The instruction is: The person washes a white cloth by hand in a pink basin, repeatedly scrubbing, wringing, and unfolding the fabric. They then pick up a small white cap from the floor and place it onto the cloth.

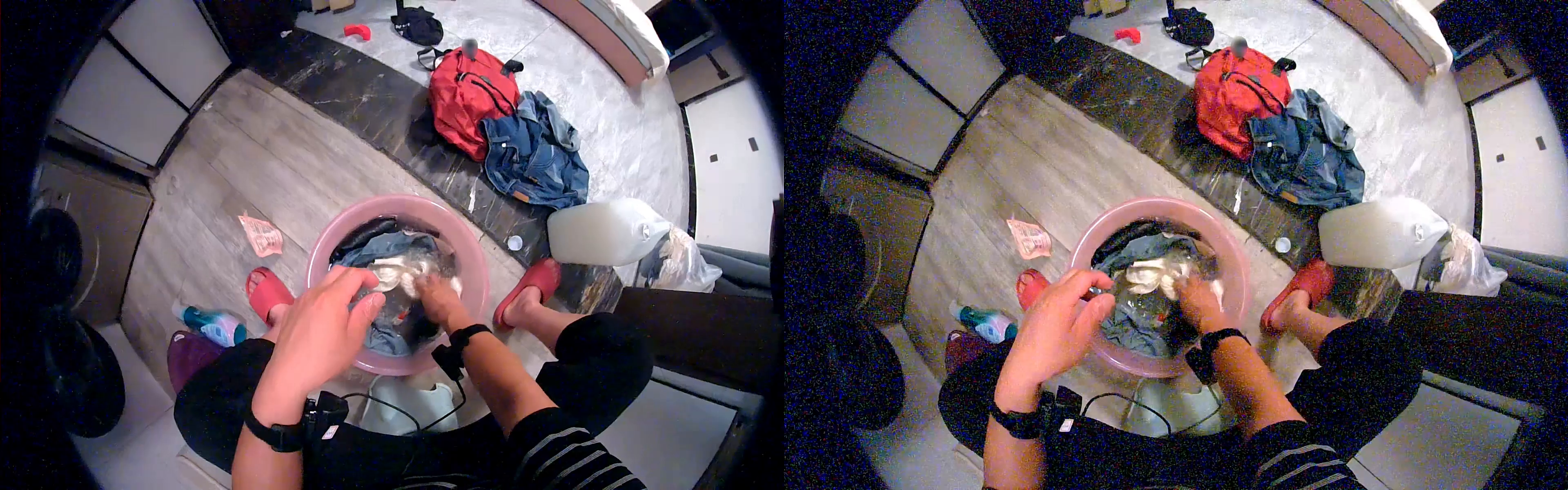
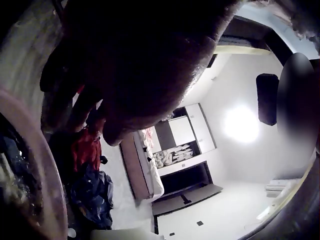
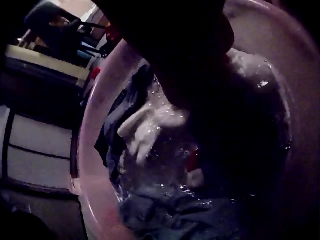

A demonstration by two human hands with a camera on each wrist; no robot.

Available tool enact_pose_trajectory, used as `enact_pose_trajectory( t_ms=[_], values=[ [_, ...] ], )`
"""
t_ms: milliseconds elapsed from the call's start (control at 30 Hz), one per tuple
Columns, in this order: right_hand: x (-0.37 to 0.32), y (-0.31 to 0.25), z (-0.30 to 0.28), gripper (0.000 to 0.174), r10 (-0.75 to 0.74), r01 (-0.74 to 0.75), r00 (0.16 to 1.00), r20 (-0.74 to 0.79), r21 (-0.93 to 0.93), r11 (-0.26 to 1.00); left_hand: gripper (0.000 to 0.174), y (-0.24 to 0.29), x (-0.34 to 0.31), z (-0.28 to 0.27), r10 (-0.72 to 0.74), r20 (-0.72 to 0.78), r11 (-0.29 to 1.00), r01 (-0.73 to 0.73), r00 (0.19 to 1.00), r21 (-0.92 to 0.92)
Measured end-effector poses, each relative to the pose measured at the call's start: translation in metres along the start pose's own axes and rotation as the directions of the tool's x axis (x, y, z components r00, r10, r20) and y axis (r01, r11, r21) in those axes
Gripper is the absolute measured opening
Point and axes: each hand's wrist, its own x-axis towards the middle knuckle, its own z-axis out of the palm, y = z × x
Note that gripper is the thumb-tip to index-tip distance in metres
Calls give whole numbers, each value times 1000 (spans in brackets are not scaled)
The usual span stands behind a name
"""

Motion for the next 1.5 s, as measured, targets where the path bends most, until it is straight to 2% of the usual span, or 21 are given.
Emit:
enact_pose_trajectory(
  t_ms=[67, 133, 167, 267, 400, 500, 600, 667, 700, 767, 833, 867, 933, 1000, 1067, 1200, 1267, 1333, 1367, 1400, 1500],
  values=[
    [-7, 5, -9, 44, -67, 56, 993, 94, 112, 992, 20, -2, 0, -2, 58, -27, 998, -59, 998, -31],
    [-14, 7, -18, 45, -60, 18, 965, 255, 163, 987, 20, -7, -1, 1, 52, -42, 998, -53, 998, -33],
    [-16, 11, -24, 47, -115, 68, 948, 298, 164, 984, 20, -10, -1, 3, 46, -50, 998, -48, 998, -35],
    [-30, 6, -62, 46, -114, 84, 920, 376, 95, 992, 21, -14, -4, 6, 46, -75, 995, -52, 996, -81],
    [-77, -29, -169, 38, -159, 138, 972, 174, 125, 982, 26, -23, 3, 12, 74, -107, 978, -93, 992, -185],
    [-109, -40, -222, 36, -276, 260, 960, 40, 225, 939, 32, -40, 17, 29, 69, -124, 952, -102, 990, -290],
    [-137, -48, -256, 35, -308, 292, 950, -50, 489, 822, 42, -49, 30, 46, 66, -114, 902, -108, 991, -419],
    [-160, -64, -286, 37, -342, 312, 936, -87, 655, 688, 48, -48, 37, 54, 66, -98, 844, -108, 993, -525],
    [-169, -71, -296, 37, -358, 320, 927, -109, 728, 607, 55, -43, 37, 55, 102, 42, 630, -32, 994, -776],
    [-179, -82, -306, 41, -294, 336, 932, -213, 812, 477, 58, -35, 37, 59, 178, 103, 529, -7, 979, -849],
    [-174, -83, -306, 51, -230, 369, 924, -305, 872, 323, 59, -26, 32, 62, 171, 154, 465, 58, 973, -884],
    [-167, -82, -302, 44, -238, 440, 890, -390, 871, 219, 60, -22, 30, 64, 167, 180, 432, 92, 969, -897],
    [-170, -104, -312, 53, -183, 424, 865, -467, 876, -230, 60, -19, 31, 64, 133, 233, 397, 164, 963, -903],
    [-156, -109, -316, 53, -110, 454, 829, -548, 776, -439, 59, -19, 33, 68, 111, 265, 288, 224, 958, -931],
    [-145, -113, -316, 50, -142, 323, 831, -537, 675, -664, 61, 2, 20, 54, 64, 301, 165, 287, 951, -944],
    [-119, -102, -288, 45, -112, 269, 865, -489, 641, -719, 57, -28, 35, 69, 170, 304, -55, 317, 937, -947],
    [-108, -92, -262, 44, -59, 308, 876, -479, 649, -696, 62, -21, 34, 65, 66, 203, -138, 210, 977, -968],
    [-104, -87, -240, 43, 59, 413, 882, -468, 703, -579, 58, -24, 43, 69, -20, 142, -183, 136, 990, -974],
    [-96, -87, -222, 44, 285, 508, 861, -421, 710, -488, 51, -21, 42, 67, -124, 170, -212, 141, 978, -967],
    [-94, -87, -208, 46, 362, 554, 826, -431, 737, -388, 52, -21, 43, 67, -151, 154, -191, 124, 977, -974],
    [-107, -104, -173, 49, 356, 492, 843, -404, 847, -203, 55, -18, 41, 67, -236, 136, -133, 107, 962, -985]
  ],
)
